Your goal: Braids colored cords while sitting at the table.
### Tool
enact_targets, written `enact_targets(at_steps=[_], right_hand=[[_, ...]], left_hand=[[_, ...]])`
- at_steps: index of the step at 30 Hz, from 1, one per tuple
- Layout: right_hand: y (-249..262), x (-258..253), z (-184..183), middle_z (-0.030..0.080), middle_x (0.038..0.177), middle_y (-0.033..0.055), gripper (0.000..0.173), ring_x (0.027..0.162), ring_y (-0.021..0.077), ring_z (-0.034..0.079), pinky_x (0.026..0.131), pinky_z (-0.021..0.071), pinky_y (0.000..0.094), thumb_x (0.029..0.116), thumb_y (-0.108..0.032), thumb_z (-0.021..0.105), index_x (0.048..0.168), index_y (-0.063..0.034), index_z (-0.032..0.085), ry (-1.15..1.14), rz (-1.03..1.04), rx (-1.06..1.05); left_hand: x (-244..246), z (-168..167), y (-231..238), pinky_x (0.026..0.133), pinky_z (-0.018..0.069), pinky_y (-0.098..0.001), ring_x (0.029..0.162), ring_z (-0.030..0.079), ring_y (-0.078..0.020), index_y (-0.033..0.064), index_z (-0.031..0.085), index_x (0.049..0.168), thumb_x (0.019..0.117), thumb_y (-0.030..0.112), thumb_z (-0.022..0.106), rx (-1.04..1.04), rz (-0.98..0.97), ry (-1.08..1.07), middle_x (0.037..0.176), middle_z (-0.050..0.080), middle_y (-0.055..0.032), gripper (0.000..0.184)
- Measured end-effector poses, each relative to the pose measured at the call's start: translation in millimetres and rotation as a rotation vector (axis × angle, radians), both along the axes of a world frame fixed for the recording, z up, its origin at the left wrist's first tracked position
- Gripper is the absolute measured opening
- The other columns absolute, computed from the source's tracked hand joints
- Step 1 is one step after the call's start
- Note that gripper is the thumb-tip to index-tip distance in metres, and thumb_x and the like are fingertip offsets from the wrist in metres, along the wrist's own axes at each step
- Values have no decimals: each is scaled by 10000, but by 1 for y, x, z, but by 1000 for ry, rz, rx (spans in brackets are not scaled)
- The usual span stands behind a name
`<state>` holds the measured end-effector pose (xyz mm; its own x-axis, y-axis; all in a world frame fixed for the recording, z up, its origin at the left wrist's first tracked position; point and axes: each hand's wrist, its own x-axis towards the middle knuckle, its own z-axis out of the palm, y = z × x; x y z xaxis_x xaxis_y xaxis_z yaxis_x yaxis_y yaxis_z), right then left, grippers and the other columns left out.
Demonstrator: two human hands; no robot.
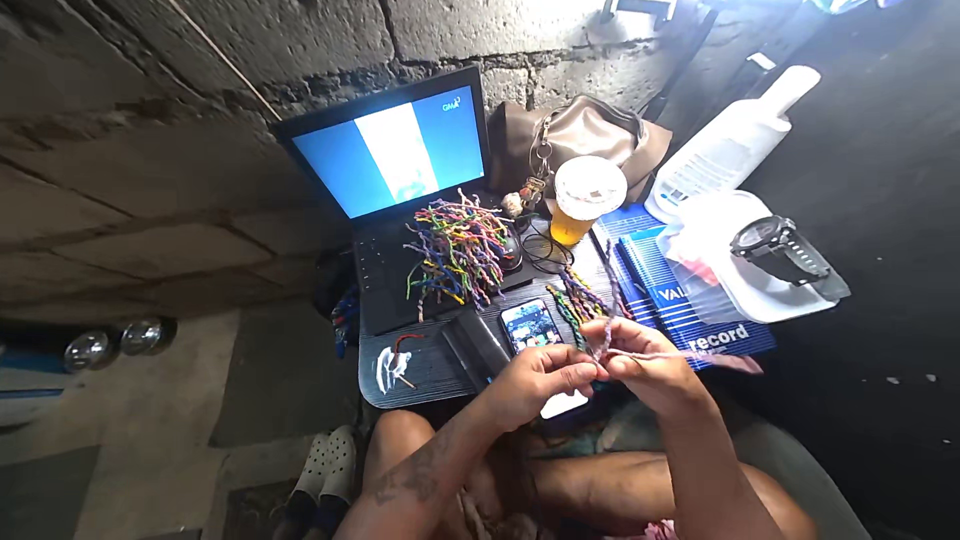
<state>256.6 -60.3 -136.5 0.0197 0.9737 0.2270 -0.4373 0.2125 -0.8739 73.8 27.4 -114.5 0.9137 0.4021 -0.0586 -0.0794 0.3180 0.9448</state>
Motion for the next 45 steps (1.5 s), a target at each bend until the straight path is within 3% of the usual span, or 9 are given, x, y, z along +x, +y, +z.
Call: enact_targets(at_steps=[7,11,16,18,21,24,30,39,45], right_hand=[[-8,18,7,712,818,-51,227,790,9,655,717,505,187,977,-311,681,877,-113,732,-74,429,421],[-11,10,18,700,817,-38,237,824,7,641,759,489,189,1012,-267,635,875,-90,710,-149,344,448],[-15,3,20,712,925,-130,133,897,-50,645,831,520,150,1010,-293,647,989,-190,729,-347,-118,292],[-16,-4,20,706,923,-147,113,887,-60,643,801,527,126,998,-291,664,985,-209,741,-436,-312,208],[-12,-8,15,706,894,-131,142,844,-58,648,767,546,130,988,-289,671,942,-174,740,-562,-488,91],[-7,-10,10,673,838,-68,249,795,-68,605,751,506,113,989,-295,655,885,-78,718,-821,-665,48],[-9,-4,7,661,844,-45,269,861,-32,619,802,512,146,1021,-340,626,908,-102,679,-846,-554,173],[-10,12,11,654,1074,-131,258,998,-56,600,876,509,136,986,-381,672,1165,-195,685,-436,39,259],[-18,-4,22,620,700,-72,300,711,-2,573,683,440,188,951,-342,701,755,-117,681,-221,226,382]], left_hand=[[2,-16,-52,726,504,-130,757,620,47,210,754,1006,1025,216,565,-766,-545,-222,880,698,121,191],[0,-16,-54,770,528,-147,836,653,36,219,751,1046,992,192,619,-713,-545,-255,967,722,112,145],[5,-18,-43,799,527,-174,890,656,25,241,721,968,960,160,677,-548,-246,-351,977,721,118,92],[7,-17,-35,783,528,-177,871,656,26,210,683,946,954,98,659,-390,-98,-313,955,719,113,115],[7,-14,-24,756,492,-155,813,589,5,-15,650,914,975,80,647,377,207,-162,861,634,1,113],[8,-16,-17,762,495,-210,782,618,-105,-29,717,897,953,111,661,894,408,-26,792,666,-97,161],[3,1,-17,826,558,-208,857,655,8,-2,635,1104,1027,135,570,93,127,20,928,675,68,170],[-2,-3,-15,703,545,-159,742,650,32,119,696,1031,1056,128,490,-371,-173,-178,910,725,95,208],[-7,1,-53,704,530,-160,754,626,50,126,697,1039,1035,137,507,-481,-400,-202,902,692,126,190]])
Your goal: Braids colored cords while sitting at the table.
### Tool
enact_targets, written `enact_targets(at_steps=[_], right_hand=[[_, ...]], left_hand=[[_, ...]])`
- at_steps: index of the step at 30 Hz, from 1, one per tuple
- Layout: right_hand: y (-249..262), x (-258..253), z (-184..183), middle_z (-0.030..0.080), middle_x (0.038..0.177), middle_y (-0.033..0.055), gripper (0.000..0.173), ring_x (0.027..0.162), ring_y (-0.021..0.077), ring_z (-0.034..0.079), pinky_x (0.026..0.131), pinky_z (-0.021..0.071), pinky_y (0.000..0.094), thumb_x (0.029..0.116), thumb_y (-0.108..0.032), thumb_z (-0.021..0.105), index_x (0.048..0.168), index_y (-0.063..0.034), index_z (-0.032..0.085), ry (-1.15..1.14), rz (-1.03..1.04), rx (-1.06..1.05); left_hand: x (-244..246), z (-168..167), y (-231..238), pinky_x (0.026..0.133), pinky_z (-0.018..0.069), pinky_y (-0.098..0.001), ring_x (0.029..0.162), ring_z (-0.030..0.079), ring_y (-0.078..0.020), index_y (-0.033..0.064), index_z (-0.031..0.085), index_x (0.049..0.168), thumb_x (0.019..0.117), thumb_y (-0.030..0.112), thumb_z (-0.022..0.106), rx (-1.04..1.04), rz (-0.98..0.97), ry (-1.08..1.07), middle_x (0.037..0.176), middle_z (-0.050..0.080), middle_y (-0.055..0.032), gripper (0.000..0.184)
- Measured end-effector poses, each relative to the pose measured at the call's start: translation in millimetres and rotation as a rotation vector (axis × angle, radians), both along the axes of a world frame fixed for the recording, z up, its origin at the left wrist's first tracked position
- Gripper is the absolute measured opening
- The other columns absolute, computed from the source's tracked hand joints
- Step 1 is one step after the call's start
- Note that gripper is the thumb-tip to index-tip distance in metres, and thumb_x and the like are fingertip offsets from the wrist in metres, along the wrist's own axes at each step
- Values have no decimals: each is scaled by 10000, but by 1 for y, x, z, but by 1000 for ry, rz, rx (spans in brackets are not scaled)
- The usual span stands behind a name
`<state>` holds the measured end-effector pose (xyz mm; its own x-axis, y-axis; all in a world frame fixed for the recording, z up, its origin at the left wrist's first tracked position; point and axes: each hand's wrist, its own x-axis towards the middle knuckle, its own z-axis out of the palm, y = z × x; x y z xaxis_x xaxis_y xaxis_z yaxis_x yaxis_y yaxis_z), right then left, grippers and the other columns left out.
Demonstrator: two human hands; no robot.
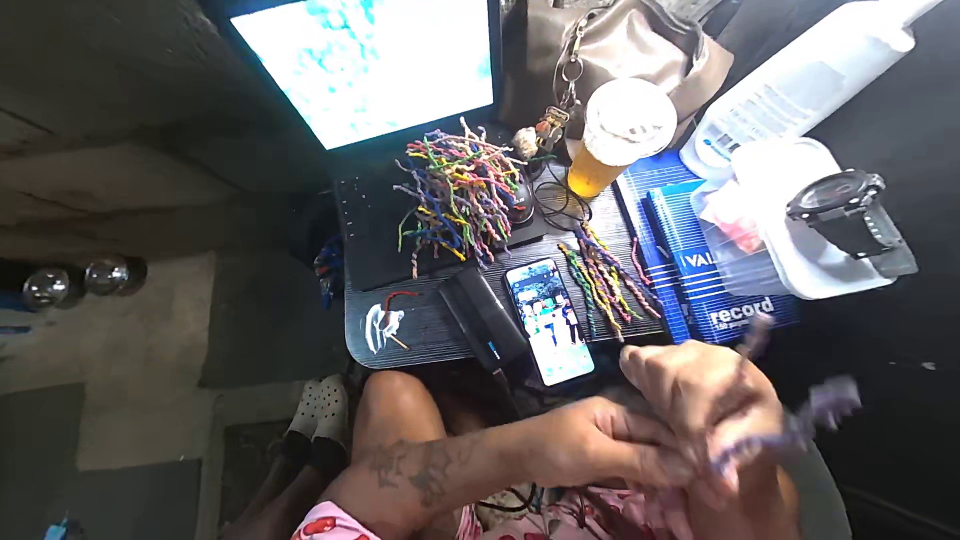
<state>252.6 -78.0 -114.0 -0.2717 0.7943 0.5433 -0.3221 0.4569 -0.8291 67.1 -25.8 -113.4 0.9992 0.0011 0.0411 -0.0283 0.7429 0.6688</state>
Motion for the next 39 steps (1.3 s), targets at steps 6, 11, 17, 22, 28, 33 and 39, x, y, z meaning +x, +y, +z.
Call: enact_targets(at_steps=[6,11,17,22,28,33,39], right_hand=[[0,-13,-2,576,672,-49,282,675,26,542,665,418,207,952,-294,687,750,-101,657,125,82,16],[6,-3,-5,638,833,-112,178,838,-36,584,788,456,159,970,-310,678,858,-173,681,-13,-129,-36],[14,-17,-11,667,844,-140,45,769,-33,635,717,552,143,915,-242,747,886,-215,725,-86,-773,-337],[12,2,-15,726,1058,-117,272,922,-31,663,827,555,153,970,-321,690,1189,-164,723,-9,-352,-405],[15,11,-24,690,1027,-105,158,891,-28,640,781,540,145,967,-282,704,1078,-177,743,78,-123,-215],[15,-1,-21,693,932,-141,69,880,-50,634,785,526,130,966,-254,700,958,-215,756,42,-412,-196],[20,-21,-16,698,790,-129,135,716,-30,645,695,550,153,947,-207,685,817,-199,722,-11,-799,-463]], left_hand=[[-1,1,-1,825,536,-169,909,653,43,71,697,1081,989,-5,527,-17,-33,-81,994,705,106,207],[3,0,7,776,542,-170,845,655,49,107,676,1023,945,-18,581,67,185,-18,938,711,120,176],[14,-13,42,801,507,-265,822,643,-142,-17,723,894,946,123,670,1299,936,137,819,688,-102,158],[9,-5,47,766,532,-177,794,618,29,-22,662,1033,1014,106,566,646,476,208,876,658,50,162],[10,-15,47,726,513,-165,762,614,31,142,697,1001,1037,116,484,69,96,79,911,698,104,217],[11,-12,40,743,531,-177,792,641,24,144,643,963,979,60,574,174,303,105,887,695,103,109],[16,-19,41,695,518,-312,741,641,-188,38,709,831,911,138,690,1571,1015,173,751,652,-82,129]])
